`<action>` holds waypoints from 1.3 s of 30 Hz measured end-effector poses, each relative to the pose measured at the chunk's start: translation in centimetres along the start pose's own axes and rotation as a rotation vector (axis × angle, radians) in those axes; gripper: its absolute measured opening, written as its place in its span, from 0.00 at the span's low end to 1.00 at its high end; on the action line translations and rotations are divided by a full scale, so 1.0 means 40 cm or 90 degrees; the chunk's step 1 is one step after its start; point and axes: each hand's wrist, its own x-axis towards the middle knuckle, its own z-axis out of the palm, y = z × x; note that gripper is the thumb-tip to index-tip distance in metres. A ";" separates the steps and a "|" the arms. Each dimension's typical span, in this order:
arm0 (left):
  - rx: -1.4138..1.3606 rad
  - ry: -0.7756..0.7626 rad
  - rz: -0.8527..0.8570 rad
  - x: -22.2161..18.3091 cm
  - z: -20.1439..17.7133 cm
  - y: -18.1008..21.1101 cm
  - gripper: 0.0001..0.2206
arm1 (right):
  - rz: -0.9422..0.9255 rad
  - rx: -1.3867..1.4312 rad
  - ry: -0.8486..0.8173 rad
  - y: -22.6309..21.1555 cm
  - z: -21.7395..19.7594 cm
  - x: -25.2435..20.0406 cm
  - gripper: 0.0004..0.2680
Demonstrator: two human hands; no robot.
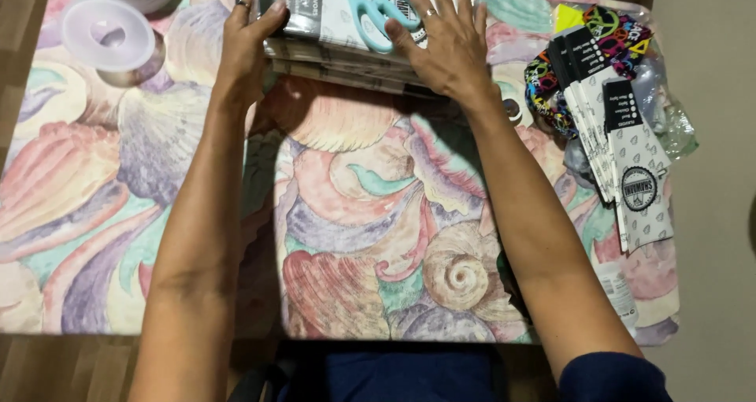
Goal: Sorting, stacking, and fanning out printed food packaging materials on a work table.
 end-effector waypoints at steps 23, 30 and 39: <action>0.212 0.073 0.261 -0.017 0.019 0.027 0.18 | -0.041 0.009 0.018 0.018 -0.017 -0.067 0.36; 0.244 0.141 0.331 0.007 -0.042 -0.069 0.22 | -0.157 -0.008 0.179 0.099 -0.012 -0.156 0.25; 0.340 0.045 0.294 -0.368 -0.051 0.171 0.24 | 0.058 0.163 0.273 0.394 -0.081 -0.521 0.15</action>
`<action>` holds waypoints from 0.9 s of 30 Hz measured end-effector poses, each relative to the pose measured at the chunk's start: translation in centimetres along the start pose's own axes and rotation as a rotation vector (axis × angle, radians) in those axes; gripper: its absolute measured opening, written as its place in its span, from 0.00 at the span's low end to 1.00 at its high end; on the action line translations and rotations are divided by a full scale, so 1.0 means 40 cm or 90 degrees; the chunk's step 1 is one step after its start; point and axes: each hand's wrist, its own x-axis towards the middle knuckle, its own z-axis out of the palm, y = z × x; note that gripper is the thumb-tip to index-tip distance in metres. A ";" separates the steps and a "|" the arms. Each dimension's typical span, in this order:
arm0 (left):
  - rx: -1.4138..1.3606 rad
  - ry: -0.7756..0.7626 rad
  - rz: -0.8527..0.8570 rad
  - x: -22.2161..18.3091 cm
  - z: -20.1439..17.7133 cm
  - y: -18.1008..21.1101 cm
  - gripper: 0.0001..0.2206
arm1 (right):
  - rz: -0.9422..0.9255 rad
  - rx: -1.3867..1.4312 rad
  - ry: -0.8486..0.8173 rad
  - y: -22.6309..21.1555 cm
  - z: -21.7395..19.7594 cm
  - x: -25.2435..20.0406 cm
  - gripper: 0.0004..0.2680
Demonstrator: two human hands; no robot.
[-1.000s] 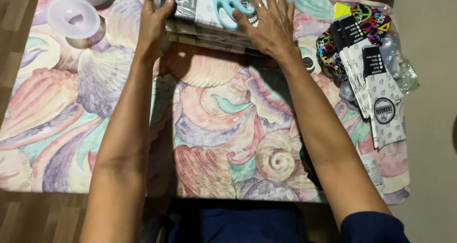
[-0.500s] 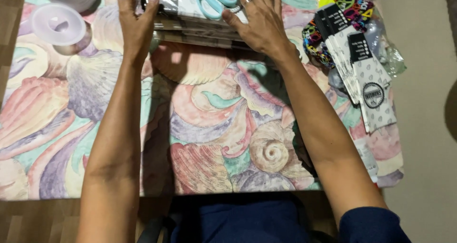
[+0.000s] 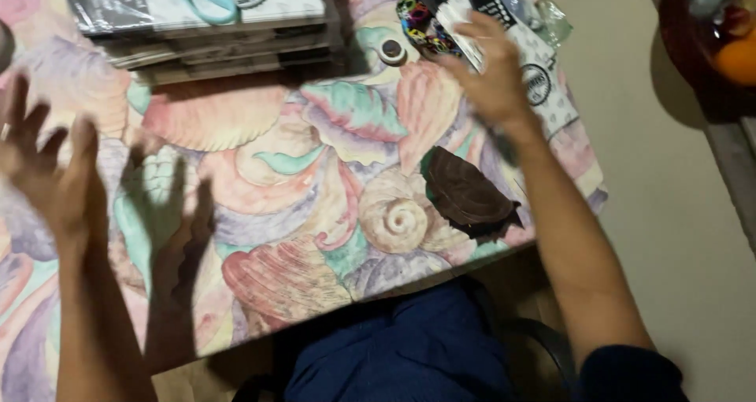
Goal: Sorting, stacking, and fanning out printed food packaging materials on a work table.
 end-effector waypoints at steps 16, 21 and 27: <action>-0.159 0.058 -0.207 -0.372 0.012 0.240 0.23 | 0.412 -0.167 -0.073 0.226 -0.224 -0.134 0.34; -0.094 0.070 -0.430 -0.287 0.160 0.471 0.25 | 0.359 -0.176 -0.135 0.230 -0.178 -0.008 0.43; 0.028 -0.073 -0.239 -0.365 0.263 0.317 0.27 | 0.317 -0.149 -0.277 0.156 -0.125 0.065 0.48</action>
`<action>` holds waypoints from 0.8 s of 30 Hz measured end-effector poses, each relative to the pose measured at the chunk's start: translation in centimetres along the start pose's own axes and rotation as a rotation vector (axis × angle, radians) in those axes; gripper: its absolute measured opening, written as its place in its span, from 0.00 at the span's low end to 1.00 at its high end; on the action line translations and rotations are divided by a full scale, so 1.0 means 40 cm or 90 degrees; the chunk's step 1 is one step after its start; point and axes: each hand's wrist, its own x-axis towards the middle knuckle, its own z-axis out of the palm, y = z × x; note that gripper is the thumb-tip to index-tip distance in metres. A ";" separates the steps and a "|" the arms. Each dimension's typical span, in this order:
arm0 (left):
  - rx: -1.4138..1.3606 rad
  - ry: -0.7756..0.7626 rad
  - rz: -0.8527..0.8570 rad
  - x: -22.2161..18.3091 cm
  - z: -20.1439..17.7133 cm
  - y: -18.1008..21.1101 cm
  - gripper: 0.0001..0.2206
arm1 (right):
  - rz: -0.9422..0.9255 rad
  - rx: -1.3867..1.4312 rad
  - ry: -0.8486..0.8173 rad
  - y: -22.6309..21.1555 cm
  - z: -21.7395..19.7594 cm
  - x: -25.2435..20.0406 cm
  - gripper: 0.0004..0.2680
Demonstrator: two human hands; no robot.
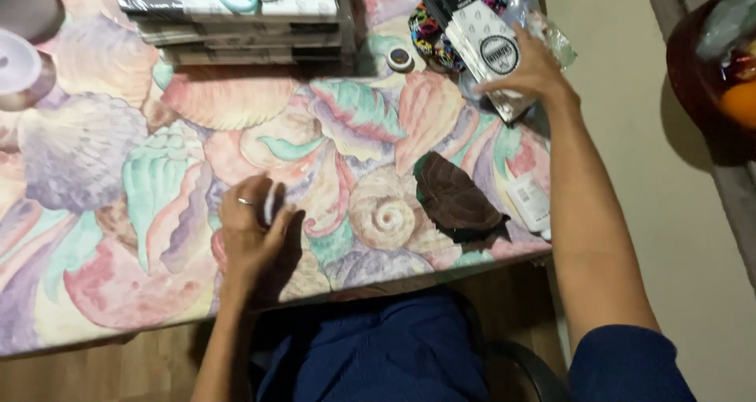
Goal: Sorting, stacking, and fanning out printed food packaging materials on a work table.
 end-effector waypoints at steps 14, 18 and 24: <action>-0.313 -0.286 0.027 0.371 0.751 0.104 0.23 | 0.034 -0.111 0.010 0.028 -0.002 0.091 0.51; -0.146 -0.303 -0.063 0.478 1.042 0.135 0.21 | 0.033 -0.049 0.058 0.244 0.102 0.295 0.31; -0.098 -0.271 -0.195 0.452 1.082 0.220 0.36 | 0.009 -0.070 0.126 0.223 0.068 0.246 0.21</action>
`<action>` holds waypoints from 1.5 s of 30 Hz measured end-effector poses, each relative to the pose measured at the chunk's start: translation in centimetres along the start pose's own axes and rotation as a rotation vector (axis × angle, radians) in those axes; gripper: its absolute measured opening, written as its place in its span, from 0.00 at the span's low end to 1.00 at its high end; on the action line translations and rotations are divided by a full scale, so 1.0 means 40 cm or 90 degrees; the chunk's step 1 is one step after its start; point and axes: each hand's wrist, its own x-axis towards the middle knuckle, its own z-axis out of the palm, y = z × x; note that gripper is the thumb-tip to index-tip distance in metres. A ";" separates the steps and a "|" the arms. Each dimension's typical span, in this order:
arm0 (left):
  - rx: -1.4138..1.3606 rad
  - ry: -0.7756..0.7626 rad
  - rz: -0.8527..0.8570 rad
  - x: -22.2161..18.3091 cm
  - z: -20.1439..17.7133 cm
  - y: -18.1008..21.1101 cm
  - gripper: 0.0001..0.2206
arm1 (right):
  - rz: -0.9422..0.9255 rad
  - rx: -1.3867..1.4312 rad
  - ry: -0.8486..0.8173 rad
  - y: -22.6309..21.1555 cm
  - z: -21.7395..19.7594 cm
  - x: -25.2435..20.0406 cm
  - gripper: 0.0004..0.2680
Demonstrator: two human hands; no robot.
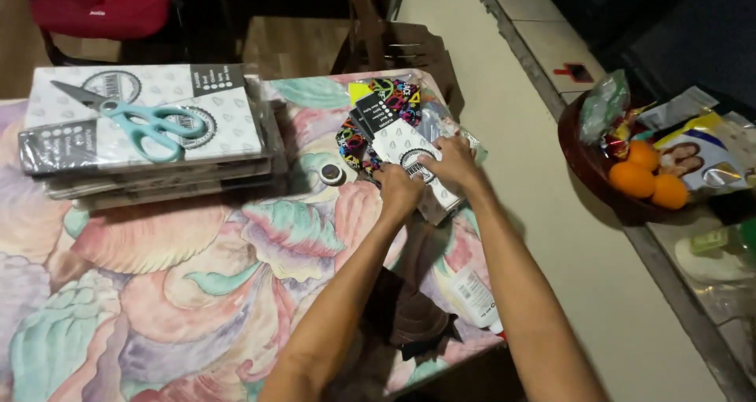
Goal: Sorting, stacking, and fanning out printed food packaging materials on a work table.
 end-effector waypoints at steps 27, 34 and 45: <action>-0.307 0.418 -0.050 -0.907 -0.761 -0.298 0.12 | -0.431 0.105 -0.016 -0.499 -0.009 -0.733 0.31; 0.087 -0.065 -0.173 -1.014 -0.861 -0.205 0.17 | -0.179 0.032 -0.006 -0.291 0.032 -0.783 0.33; 0.648 -0.092 0.356 -0.848 -1.034 -0.239 0.48 | -0.177 0.198 -0.583 -0.236 0.015 -0.962 0.18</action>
